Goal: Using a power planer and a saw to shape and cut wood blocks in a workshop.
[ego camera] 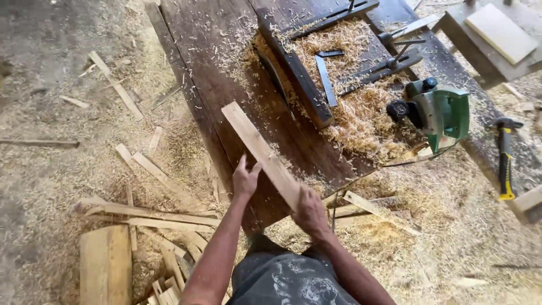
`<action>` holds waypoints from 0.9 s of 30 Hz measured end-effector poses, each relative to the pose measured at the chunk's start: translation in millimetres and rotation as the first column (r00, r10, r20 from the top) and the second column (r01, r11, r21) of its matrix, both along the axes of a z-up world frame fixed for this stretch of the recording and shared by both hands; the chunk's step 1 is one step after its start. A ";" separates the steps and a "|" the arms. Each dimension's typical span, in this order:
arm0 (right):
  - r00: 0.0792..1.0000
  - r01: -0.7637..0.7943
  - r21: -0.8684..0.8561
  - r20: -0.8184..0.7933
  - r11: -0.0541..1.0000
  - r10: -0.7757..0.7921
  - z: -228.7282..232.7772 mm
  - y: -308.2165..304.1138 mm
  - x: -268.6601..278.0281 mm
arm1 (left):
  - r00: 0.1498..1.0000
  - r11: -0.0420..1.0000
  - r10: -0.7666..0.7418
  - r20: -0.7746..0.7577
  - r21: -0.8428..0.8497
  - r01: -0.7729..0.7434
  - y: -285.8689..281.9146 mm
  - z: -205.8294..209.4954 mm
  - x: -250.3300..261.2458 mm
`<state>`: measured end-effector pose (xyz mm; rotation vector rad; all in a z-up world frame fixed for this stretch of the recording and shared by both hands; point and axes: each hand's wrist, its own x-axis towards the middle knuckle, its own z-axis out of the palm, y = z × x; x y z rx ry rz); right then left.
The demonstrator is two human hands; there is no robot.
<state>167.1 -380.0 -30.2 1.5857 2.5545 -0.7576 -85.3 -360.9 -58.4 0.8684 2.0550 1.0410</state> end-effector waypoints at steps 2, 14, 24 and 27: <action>0.994 0.108 0.067 -0.041 0.992 -0.105 4.9 -4.9 19.0 | 0.996 0.989 -0.039 -0.077 0.142 0.050 7.9 -22.0 2.5; 0.932 0.330 0.338 0.032 0.881 -0.361 -1.9 -32.4 179.1 | 0.947 0.891 -0.319 0.041 0.354 0.284 46.7 -18.0 159.3; 0.968 0.242 0.341 -0.025 0.908 -0.249 -4.5 -24.2 173.0 | 0.960 0.890 -0.276 0.048 0.390 0.236 67.3 -28.4 179.6; 0.964 0.253 0.313 -0.004 0.915 -0.265 0.8 -19.1 176.4 | 0.959 0.901 -0.281 0.020 0.349 0.257 67.6 -25.3 180.2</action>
